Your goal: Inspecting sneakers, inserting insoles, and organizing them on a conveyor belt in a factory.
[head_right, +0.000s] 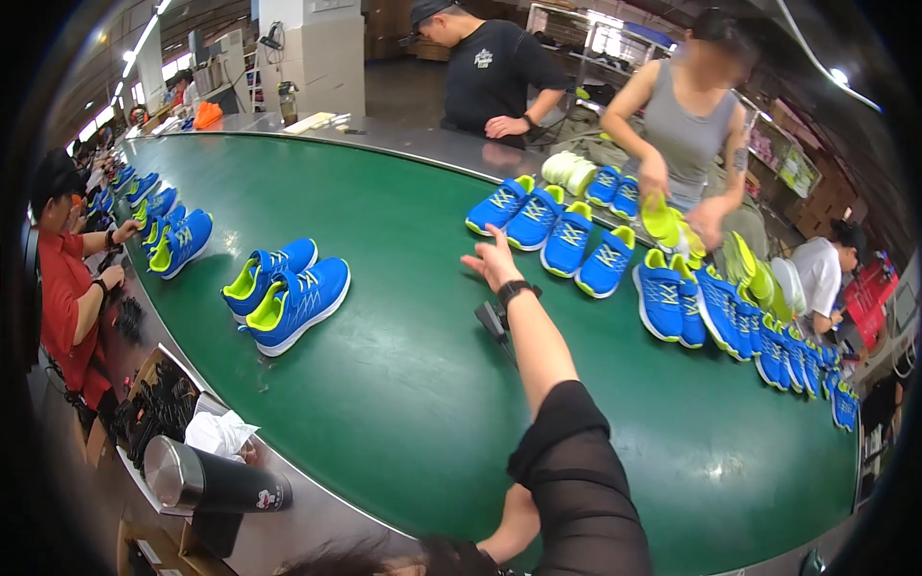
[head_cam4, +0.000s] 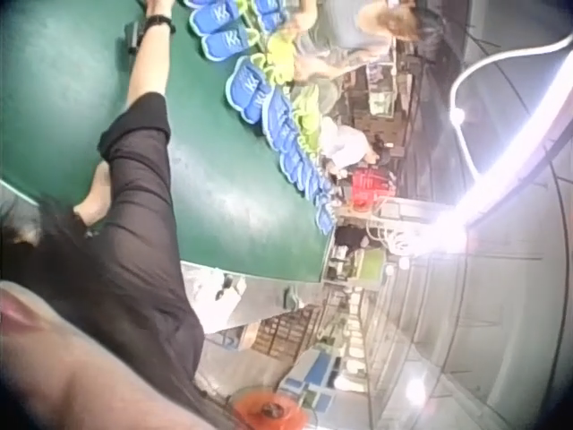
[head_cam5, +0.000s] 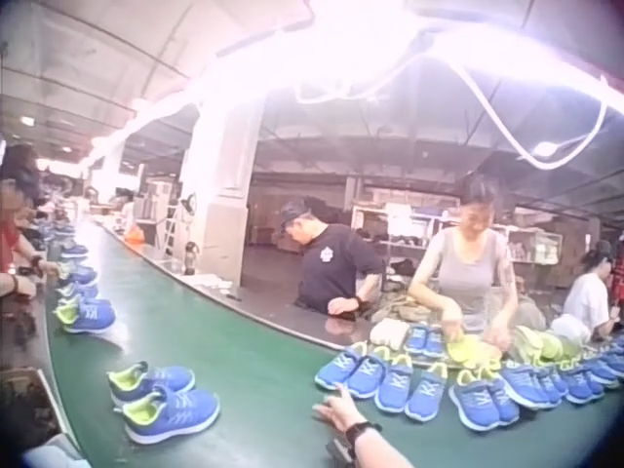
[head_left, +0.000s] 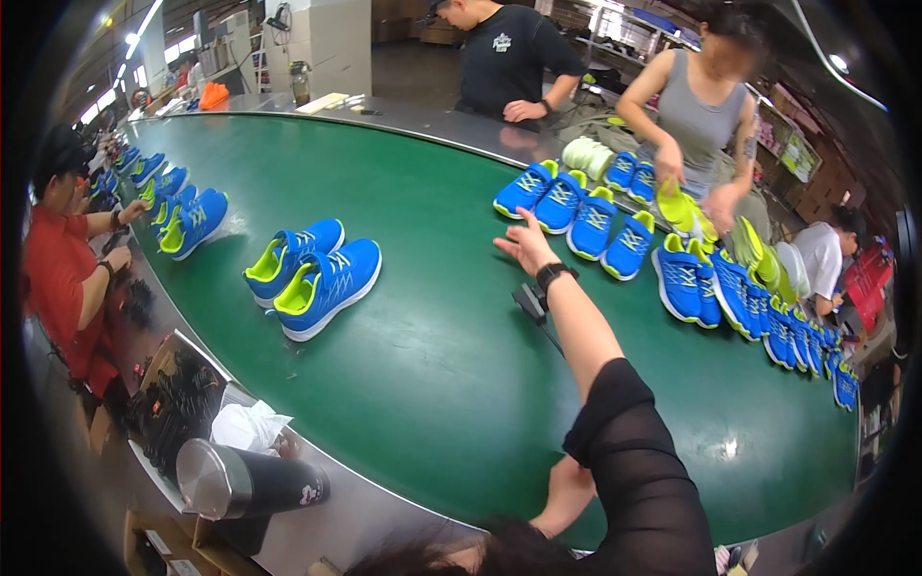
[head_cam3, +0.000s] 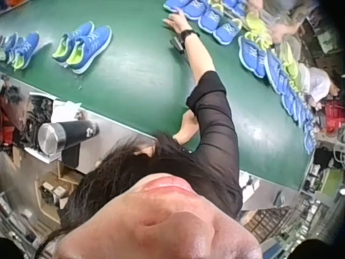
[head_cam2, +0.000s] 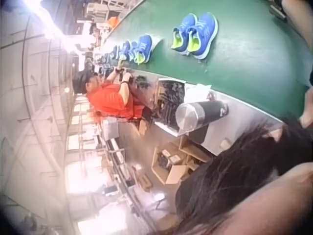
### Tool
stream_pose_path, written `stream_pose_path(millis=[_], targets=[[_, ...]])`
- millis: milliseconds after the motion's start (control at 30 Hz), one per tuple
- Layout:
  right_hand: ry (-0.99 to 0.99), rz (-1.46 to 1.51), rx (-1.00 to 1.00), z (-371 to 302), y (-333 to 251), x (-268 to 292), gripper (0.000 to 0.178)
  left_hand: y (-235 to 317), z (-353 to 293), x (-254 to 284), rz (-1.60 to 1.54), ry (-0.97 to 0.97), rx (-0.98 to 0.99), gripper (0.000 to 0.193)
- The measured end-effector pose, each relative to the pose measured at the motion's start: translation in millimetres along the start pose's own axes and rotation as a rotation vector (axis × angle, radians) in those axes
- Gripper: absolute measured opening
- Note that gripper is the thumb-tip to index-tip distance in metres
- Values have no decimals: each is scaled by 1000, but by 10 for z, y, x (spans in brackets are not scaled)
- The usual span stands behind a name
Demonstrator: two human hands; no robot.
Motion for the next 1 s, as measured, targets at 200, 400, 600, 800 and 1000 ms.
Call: stream_pose_path(millis=[200, 400, 600, 800, 1000], targets=[[14, 188, 7, 440, 117, -205, 71, -128, -113, -36, 131, 24, -136, 19], [298, 144, 84, 159, 137, 154, 50, -185, -106, -126, 177, -21, -129, 26], [638, 97, 274, 117, 4, 341, 62, 11, -231, -109, 379, 9, -86, 26], [418, -113, 164, 18, -11, 401, 52, -43, -151, -206, 422, 7, -26, 23], [-491, -571, -158, -1468, -266, 871, 43, -7, -120, -362, 398, -178, -114, 19]])
Point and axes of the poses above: each hand's wrist, its own z-axis towards the middle knuckle, its own x-axis out of the back of the hand, y = z × x, the point moved 4 cm from there along z, towards the middle knuckle, and after that the axes turned 5 degrees about z, right-handed, at the moved point
